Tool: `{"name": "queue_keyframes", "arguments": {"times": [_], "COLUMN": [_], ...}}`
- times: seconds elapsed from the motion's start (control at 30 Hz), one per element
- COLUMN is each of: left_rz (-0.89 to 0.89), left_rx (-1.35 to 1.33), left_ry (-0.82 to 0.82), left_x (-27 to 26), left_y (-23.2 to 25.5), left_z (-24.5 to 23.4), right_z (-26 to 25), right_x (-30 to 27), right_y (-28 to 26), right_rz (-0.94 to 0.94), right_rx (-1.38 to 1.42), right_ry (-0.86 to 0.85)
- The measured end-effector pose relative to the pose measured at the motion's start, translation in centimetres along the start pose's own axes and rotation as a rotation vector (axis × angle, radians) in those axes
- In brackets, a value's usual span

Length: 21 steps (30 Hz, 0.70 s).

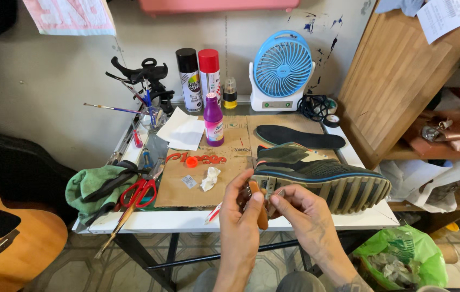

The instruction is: The person cleans the sole of a sneaker using a toothbrush and a purple liquid cleaner. They scrub the sole repeatedly, occasionally reapplying the cleaner to the brush, and rotate the shoe to access different areas of the sole.

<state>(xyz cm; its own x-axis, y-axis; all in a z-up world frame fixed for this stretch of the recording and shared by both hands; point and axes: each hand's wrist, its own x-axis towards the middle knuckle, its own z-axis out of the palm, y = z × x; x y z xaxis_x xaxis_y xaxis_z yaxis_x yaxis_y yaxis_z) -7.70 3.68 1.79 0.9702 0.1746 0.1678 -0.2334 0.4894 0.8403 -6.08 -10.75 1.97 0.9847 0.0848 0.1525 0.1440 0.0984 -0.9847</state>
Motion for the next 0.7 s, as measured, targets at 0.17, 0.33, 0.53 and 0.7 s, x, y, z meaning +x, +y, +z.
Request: {"name": "queue_keyframes", "arguments": {"times": [0.17,0.33,0.53,0.7], "left_rz": [-0.045,0.447,0.195,0.186], "left_rx": [-0.215,0.788,0.949,1.048], "left_ry": [0.249,-0.049,-0.255,-0.158], "left_x": [-0.6,-2.3,-2.7,-1.4], "left_y": [-0.4,1.3,3.3,4.3], "left_z": [-2.1,-3.4,-2.9,-3.4], "right_z": [-1.4,-2.1,-1.6,-4.2], "right_x": [-0.5,-0.2,0.0,1.8], "right_y": [0.8,1.1,-1.4,-5.5], "right_rz": [0.036,0.149,0.183,-0.572], "right_rx": [0.17,0.281,-0.061,-1.156], "right_ry": [0.219,0.221,0.114,0.107]}}
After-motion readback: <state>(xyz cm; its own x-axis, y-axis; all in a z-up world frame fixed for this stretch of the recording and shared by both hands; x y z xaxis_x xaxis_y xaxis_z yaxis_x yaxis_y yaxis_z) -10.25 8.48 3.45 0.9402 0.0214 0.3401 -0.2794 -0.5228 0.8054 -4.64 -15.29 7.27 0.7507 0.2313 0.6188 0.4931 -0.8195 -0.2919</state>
